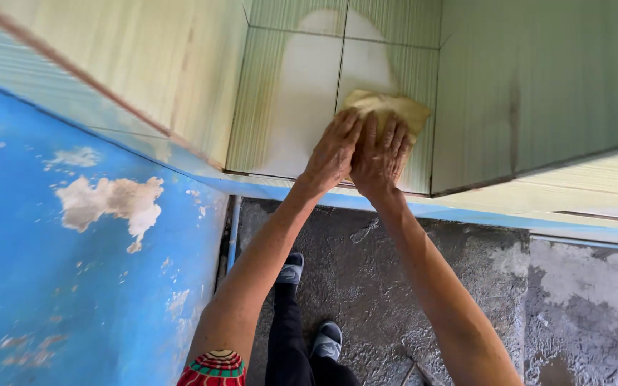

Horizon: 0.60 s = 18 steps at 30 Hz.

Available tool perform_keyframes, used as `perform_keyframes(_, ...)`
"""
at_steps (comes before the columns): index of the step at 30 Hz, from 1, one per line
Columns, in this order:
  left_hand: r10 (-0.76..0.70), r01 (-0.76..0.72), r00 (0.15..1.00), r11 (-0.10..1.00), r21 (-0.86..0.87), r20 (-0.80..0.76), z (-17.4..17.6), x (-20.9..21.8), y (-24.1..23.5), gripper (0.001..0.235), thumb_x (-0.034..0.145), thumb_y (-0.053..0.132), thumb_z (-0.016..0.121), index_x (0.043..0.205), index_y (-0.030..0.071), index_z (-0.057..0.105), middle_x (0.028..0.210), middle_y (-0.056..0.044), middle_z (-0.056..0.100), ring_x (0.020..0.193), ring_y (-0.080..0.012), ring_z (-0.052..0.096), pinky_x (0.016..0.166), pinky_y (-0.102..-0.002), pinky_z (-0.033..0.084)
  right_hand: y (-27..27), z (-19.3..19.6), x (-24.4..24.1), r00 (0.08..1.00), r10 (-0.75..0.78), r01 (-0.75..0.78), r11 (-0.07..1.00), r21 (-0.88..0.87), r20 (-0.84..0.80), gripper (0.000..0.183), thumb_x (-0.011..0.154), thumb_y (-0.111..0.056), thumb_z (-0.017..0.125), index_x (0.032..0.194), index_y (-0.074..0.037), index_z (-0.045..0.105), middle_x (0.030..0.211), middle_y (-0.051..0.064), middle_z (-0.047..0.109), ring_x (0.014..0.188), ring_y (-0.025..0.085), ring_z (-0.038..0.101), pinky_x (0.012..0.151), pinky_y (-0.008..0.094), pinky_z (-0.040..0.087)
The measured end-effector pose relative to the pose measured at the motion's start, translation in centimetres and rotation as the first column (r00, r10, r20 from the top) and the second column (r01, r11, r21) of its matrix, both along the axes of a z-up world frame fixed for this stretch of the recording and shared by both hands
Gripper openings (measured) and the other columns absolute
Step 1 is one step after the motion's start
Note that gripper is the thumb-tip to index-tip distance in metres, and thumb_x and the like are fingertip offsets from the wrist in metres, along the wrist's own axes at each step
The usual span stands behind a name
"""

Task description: Using a cloth to wipe down a blue painted wall and metal coin-op boxes in a public or industrial area.

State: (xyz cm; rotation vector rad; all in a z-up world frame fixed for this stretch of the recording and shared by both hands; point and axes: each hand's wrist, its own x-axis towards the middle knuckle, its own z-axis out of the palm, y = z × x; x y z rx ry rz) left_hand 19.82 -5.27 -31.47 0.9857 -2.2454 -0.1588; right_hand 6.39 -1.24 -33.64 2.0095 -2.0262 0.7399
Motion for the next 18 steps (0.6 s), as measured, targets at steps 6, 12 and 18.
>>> perform_keyframes(6,-0.073,0.074,0.996,0.997,-0.011,0.058,-1.7,-1.4,-4.7,0.056,0.091,0.003,0.062,0.144,-0.012,0.050,0.153,-0.029,0.044,0.147,-0.0430,0.037,0.126,-0.049,0.030,-4.0,0.0,-0.5,1.000,-0.002,0.002,1.000,0.024,-0.018,0.062,0.103,-0.025,0.060,0.154,0.006,0.043,0.154,0.034,0.042,0.145,0.054,0.034,0.115,0.066,0.027)
perform_keyframes(12,-0.060,0.065,0.996,0.995,-0.076,0.063,-3.5,-3.4,-11.8,0.055,0.093,0.002,0.064,0.145,-0.011,0.050,0.154,-0.028,0.045,0.146,-0.0422,0.040,0.125,-0.048,0.032,-11.4,-2.6,-2.9,0.999,0.031,-0.035,0.995,-0.091,-0.043,0.058,0.103,-0.018,0.065,0.150,0.011,0.047,0.152,0.032,0.049,0.145,0.048,0.041,0.117,0.061,0.030)
perform_keyframes(18,-0.023,0.029,0.998,0.993,-0.116,0.052,-4.1,-5.7,-19.3,0.049,0.095,0.000,0.062,0.142,-0.011,0.053,0.151,-0.027,0.049,0.144,-0.0409,0.044,0.123,-0.046,0.034,-19.3,-2.5,-4.9,0.996,0.058,-0.071,0.979,-0.193,-0.071,0.049,0.100,-0.011,0.068,0.142,0.012,0.055,0.147,0.028,0.055,0.139,0.044,0.048,0.112,0.053,0.036)
